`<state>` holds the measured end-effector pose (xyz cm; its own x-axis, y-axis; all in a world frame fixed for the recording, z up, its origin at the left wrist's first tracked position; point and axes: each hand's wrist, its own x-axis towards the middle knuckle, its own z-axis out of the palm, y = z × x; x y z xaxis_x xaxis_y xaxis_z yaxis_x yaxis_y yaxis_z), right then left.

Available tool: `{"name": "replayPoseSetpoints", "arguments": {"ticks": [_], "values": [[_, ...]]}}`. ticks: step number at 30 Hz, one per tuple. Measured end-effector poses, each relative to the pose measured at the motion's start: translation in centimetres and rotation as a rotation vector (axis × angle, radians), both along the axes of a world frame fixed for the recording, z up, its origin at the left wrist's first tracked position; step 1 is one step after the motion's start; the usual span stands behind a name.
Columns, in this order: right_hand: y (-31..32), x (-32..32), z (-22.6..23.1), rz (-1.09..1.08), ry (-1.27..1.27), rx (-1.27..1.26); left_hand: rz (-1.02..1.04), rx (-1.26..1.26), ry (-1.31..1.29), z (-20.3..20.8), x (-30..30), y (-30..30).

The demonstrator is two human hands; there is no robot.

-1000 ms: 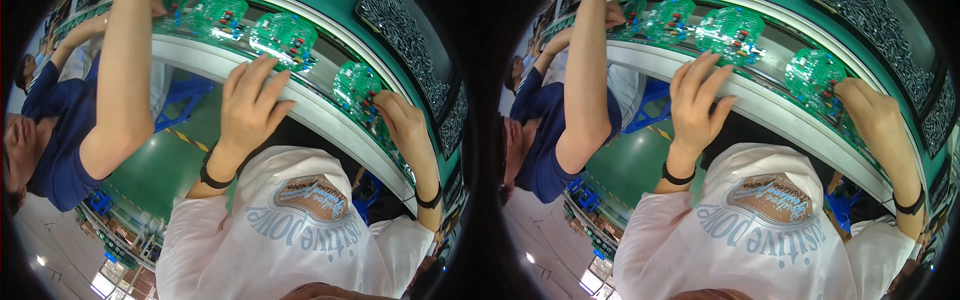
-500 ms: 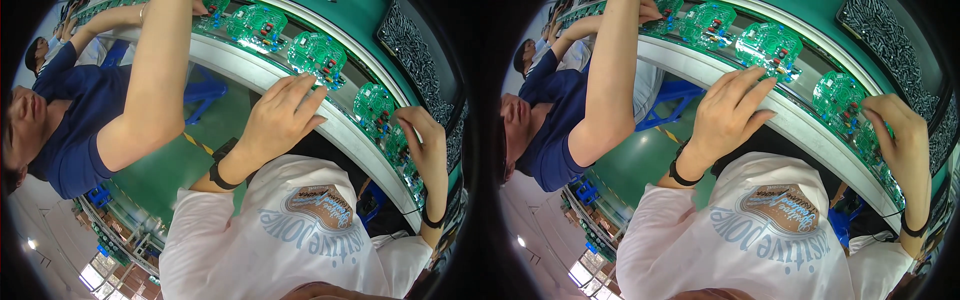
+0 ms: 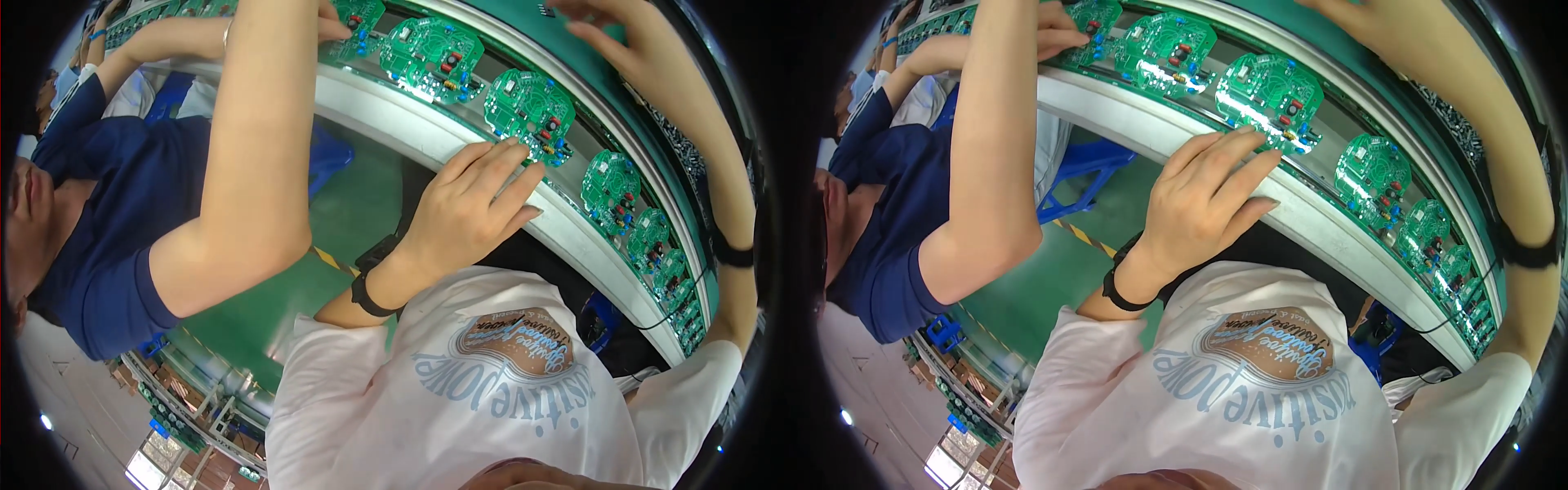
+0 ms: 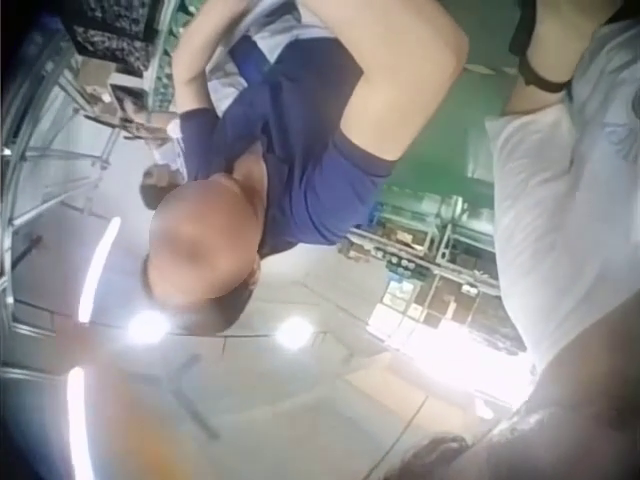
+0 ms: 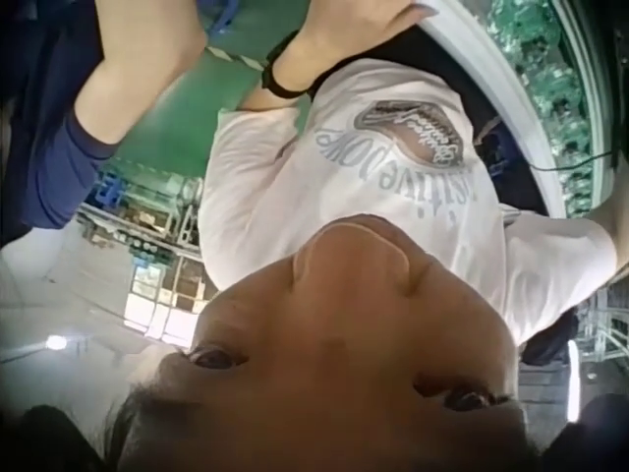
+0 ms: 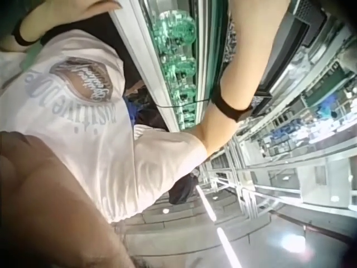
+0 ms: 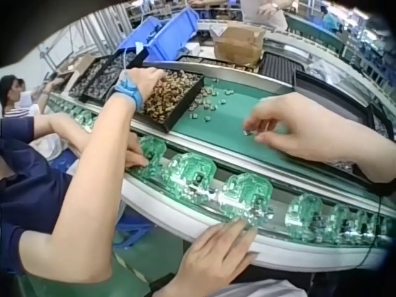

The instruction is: The person picks up electronic components from a tray and inserts them into circuit boards on a conveyor belt. The components are placed one at a time into specific slots on the green boards.

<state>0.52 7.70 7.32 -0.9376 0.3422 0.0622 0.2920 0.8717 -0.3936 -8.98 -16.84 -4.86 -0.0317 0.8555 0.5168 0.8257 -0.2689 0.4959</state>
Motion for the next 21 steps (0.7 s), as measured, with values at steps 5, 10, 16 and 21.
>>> {"name": "replayPoseSetpoints", "arguments": {"ticks": [5, 10, 16, 21], "values": [[2.6, -4.4, -2.0, -0.070, 0.020, -0.035, 0.013, 0.021, -0.056, -0.6, 1.0, 0.4], [2.6, -7.5, -2.6, -0.027, 0.009, 0.060, 0.036, 0.050, -0.051, -1.0, 1.6, 0.3], [2.3, -8.8, -3.4, -0.016, 0.009, 0.209, 0.063, 0.088, -0.038, -1.6, 1.6, 0.3], [0.7, -5.0, 0.4, -0.063, 0.027, 0.261, 0.057, 0.124, -0.041, -1.9, 1.7, 0.7]]}}
